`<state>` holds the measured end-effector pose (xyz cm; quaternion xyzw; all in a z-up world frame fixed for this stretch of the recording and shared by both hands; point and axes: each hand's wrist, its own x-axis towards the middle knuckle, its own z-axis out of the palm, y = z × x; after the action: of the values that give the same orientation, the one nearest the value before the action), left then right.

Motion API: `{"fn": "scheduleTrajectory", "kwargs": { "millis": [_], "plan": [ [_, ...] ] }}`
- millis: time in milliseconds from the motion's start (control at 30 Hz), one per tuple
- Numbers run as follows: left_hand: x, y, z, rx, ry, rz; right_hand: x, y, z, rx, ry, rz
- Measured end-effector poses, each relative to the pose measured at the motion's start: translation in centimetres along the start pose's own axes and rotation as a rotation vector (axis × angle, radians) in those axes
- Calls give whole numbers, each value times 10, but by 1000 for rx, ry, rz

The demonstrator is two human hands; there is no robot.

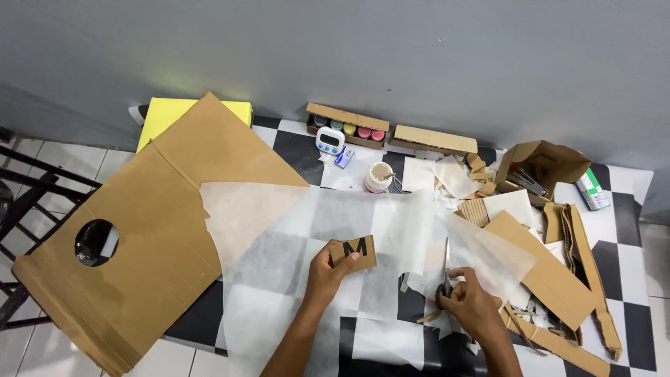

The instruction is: Applying glue to a cardboard square, sticking it to paper, and trimming the edges with scissors.

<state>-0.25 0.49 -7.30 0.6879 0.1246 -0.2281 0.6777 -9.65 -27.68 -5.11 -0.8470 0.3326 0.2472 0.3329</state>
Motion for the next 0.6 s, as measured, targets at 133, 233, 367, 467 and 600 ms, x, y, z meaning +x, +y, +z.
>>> {"fn": "scheduleTrajectory", "kwargs": {
  "millis": [133,233,367,467,600],
  "plan": [
    [-4,8,0,-58,-14,-29,-6,-1,-5,62,-5,-32],
    [-11,8,2,-92,-11,-24,-22,-15,-7,129,-4,51],
    [-17,10,12,-130,-60,81,-30,-26,0,218,237,-45],
    [-31,14,25,-162,-174,167,-33,-13,14,324,280,-222],
    [-47,38,46,8,-274,484,-29,-2,36,533,113,-628]
  ]
}}
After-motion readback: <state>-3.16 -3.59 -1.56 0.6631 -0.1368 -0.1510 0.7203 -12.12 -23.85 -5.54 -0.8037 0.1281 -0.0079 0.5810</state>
